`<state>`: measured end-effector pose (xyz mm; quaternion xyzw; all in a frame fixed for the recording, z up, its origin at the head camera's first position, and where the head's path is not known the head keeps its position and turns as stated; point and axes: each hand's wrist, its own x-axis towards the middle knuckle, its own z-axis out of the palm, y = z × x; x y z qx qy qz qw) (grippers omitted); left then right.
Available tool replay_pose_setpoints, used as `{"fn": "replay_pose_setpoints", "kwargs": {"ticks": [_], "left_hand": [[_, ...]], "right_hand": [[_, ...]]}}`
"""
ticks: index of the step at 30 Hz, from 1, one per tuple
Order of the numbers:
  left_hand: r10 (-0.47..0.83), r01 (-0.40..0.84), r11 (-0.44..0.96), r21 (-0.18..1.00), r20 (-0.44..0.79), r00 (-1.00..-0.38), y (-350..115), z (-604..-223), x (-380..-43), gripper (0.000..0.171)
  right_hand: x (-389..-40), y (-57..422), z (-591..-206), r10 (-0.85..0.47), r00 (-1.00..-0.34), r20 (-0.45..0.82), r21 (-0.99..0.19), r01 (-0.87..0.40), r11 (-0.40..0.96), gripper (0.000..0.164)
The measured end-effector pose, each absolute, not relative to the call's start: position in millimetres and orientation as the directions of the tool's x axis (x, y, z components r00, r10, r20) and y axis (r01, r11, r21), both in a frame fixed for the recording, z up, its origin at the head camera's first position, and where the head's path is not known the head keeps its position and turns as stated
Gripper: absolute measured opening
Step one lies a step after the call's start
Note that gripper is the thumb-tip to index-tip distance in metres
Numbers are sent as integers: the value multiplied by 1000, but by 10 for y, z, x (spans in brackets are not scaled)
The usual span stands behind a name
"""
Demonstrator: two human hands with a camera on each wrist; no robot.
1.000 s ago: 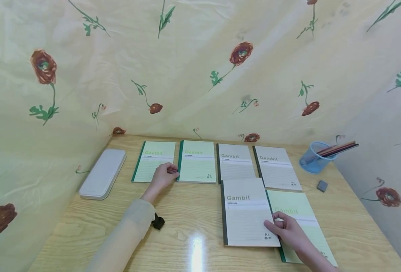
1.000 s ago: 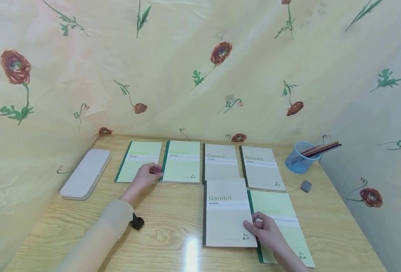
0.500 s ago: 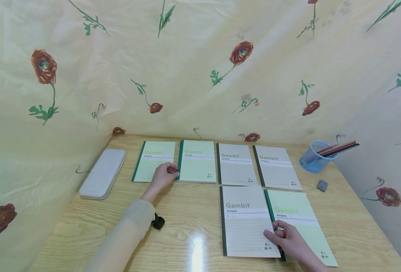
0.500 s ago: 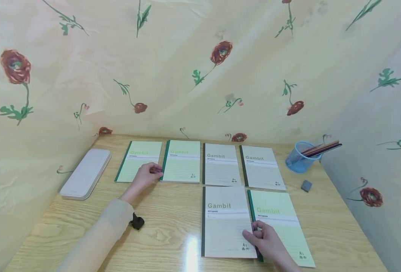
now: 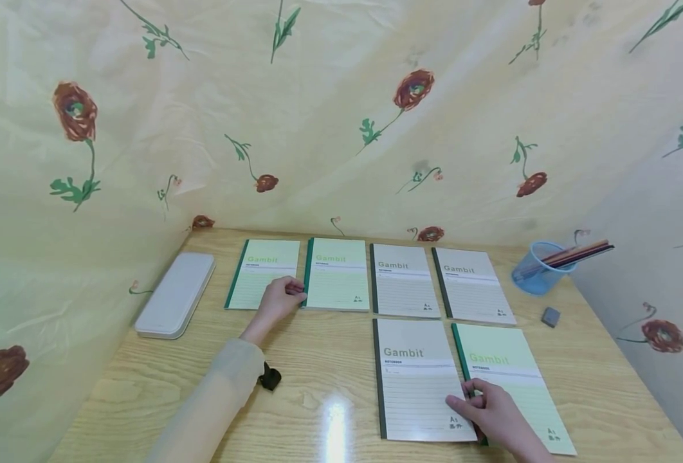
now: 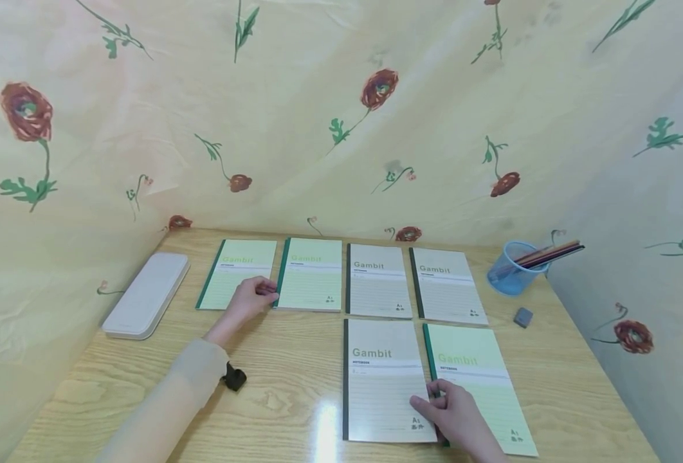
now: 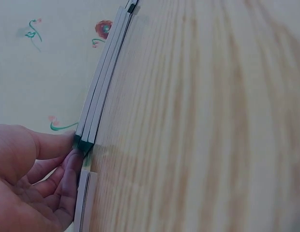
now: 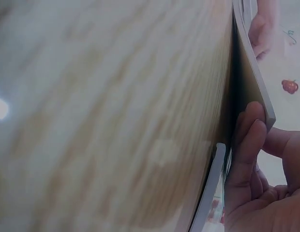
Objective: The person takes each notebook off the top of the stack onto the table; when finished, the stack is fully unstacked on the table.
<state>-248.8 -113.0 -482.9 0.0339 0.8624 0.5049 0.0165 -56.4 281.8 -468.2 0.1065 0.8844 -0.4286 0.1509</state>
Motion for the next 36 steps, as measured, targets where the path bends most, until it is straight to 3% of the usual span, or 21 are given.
{"fn": "replay_pose_setpoints", "kwargs": {"ticks": [17,26,31,36], "left_hand": [[81,51,497,866,13,-997,-1117,-4809,-2483,16],[79,48,493,868,11,-997,-1114,-4806,-2484,16],[75,47,487,872,11,-997,-1121,-4814,-2488,16],[76,41,493,869,4,-997,-1123,-4824,-2492,16]], "right_hand": [[-536,2795,-4633,95,-935,-343,-632,304,713,43],[-519,2796,-4583,85,-944,-320,-587,268,764,28],[-546,2801,-4508,93,-938,-333,-605,288,742,23],[-613,2835,-4435,28,-954,-299,-656,227,720,21]]}}
